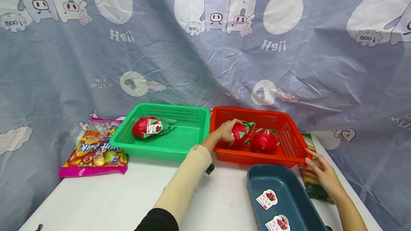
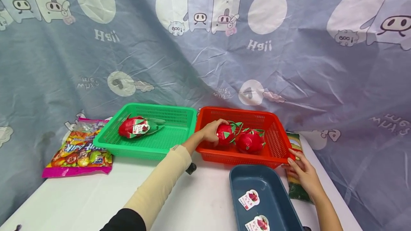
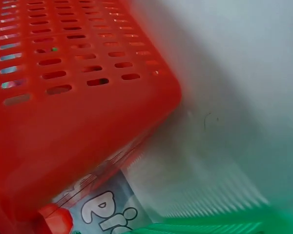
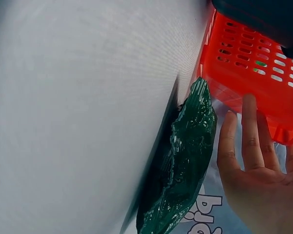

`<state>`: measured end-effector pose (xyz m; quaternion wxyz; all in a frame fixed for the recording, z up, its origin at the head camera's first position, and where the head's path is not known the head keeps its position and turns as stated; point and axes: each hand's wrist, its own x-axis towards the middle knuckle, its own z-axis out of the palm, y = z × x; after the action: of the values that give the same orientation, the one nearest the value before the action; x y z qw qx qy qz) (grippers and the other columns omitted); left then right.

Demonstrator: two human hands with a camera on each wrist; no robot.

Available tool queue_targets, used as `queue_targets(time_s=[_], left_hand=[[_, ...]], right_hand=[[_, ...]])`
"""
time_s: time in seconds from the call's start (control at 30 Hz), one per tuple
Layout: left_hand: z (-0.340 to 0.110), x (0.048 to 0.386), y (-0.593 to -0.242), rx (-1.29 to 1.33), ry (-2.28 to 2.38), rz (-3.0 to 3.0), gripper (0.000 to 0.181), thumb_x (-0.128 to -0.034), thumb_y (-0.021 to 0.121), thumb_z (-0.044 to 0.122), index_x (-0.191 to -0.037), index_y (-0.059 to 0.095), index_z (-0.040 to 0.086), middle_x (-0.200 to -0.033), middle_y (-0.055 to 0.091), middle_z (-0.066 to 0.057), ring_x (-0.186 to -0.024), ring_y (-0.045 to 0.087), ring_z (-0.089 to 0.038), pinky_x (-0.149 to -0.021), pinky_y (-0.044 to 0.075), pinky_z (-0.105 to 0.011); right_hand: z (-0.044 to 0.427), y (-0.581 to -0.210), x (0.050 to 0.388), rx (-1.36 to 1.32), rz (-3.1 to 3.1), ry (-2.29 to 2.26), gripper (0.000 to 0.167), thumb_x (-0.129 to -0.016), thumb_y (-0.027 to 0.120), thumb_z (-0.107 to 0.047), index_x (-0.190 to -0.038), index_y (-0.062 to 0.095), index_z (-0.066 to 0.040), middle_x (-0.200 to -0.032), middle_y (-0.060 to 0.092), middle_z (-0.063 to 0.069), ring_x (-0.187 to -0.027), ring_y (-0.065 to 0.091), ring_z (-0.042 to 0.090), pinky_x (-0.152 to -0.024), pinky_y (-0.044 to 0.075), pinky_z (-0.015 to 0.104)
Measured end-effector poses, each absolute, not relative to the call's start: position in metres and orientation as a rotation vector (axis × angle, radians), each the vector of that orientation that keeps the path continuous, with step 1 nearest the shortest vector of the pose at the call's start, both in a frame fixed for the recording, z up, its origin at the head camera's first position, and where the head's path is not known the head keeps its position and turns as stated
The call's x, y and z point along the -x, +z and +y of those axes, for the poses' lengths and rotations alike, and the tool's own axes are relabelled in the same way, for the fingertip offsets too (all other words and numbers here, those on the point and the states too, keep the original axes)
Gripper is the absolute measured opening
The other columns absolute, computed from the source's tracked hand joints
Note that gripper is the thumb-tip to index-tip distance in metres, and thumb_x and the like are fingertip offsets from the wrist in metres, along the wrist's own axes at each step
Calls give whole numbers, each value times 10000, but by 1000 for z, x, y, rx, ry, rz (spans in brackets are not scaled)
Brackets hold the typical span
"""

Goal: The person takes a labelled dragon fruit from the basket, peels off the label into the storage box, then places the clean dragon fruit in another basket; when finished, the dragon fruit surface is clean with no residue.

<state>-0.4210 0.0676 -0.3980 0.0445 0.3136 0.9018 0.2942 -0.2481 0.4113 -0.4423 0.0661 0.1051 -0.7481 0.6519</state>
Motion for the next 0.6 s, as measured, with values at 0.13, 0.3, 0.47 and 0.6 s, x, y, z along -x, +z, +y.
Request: queue_targets(time_s=[0.13, 0.3, 0.47, 0.6], left_hand=[[71, 429, -400, -1037, 685, 2816, 863, -606, 731, -57, -1336, 379, 241, -1338, 415, -8, -1257, 330, -177, -919, 409, -244], [85, 434, -393, -1037, 478, 3000, 705, -737, 679, -19, -1338, 438, 258, -1400, 383, -24, -1339, 249, -309, -1086, 228, -374], [88, 433, -391, -843, 482, 3092, 587, -800, 666, 35, -1298, 495, 293, -1375, 412, 4, -1277, 348, -196, -969, 402, -311], [84, 430, -395, -859, 480, 3051, 611, -812, 677, 77, -1344, 456, 280, -1409, 374, -10, -1269, 361, -177, -969, 402, -315]], right_hand=[[409, -442, 249, -313, -2282, 1962, 490, -976, 441, -111, -1441, 287, -100, -989, 652, -118, -856, 665, 134, -689, 538, 277], [413, -441, 249, -290, -2289, 1941, 492, -974, 451, -133, -1440, 294, -120, -998, 647, -138, -858, 667, 149, -686, 538, 281], [412, -439, 249, -321, -2249, 1985, 482, -976, 423, -73, -1439, 301, -124, -1013, 645, -137, -843, 666, 119, -678, 539, 269], [412, -442, 247, -324, -2237, 2004, 478, -975, 424, -71, -1436, 308, -128, -1010, 648, -131, -842, 666, 120, -678, 539, 267]])
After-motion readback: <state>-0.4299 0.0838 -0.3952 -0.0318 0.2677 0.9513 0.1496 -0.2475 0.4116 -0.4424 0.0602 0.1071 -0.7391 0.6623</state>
